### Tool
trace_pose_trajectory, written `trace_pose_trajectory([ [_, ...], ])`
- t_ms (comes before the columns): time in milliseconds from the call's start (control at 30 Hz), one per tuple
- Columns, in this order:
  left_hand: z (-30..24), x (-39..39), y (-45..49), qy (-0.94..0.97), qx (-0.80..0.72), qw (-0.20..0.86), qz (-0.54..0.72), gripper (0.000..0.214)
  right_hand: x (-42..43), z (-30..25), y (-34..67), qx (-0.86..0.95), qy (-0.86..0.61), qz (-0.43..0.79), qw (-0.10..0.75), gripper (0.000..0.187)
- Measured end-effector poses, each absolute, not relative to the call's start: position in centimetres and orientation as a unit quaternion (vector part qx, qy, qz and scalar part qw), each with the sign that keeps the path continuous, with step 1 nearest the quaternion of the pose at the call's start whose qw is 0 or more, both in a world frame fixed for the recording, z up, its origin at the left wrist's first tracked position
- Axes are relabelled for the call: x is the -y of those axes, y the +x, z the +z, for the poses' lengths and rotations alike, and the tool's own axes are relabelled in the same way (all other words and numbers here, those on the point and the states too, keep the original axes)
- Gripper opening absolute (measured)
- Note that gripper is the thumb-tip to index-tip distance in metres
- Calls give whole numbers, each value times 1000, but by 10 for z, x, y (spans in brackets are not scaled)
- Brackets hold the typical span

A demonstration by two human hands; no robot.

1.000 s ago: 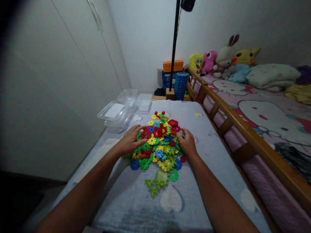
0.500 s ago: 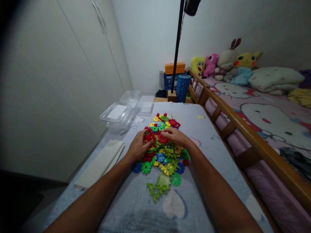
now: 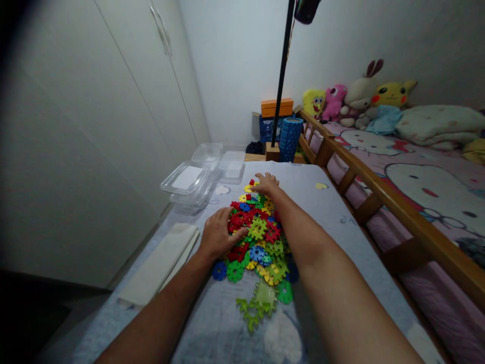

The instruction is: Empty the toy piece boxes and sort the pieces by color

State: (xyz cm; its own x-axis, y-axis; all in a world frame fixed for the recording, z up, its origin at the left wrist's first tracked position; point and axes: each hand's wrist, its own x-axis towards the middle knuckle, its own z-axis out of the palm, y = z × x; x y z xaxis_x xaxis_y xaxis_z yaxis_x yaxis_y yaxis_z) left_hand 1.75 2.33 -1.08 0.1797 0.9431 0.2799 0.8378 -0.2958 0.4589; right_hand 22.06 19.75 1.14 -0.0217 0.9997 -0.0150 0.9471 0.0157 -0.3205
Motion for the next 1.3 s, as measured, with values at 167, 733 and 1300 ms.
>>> trace_pose_trajectory([
  [167, -18, -24, 18, 756, -597, 91, 252, 81, -205, 4, 210, 726, -671, 137, 59, 70],
  [733, -9, -20, 17, 750, -609, 86, 241, 84, -154, 56, 229, 749, -505, 404, 146, 32],
  [1300, -17, -25, 0, 773, -568, 153, 237, 110, -133, 44, 205, 820, -452, 346, 57, 32],
])
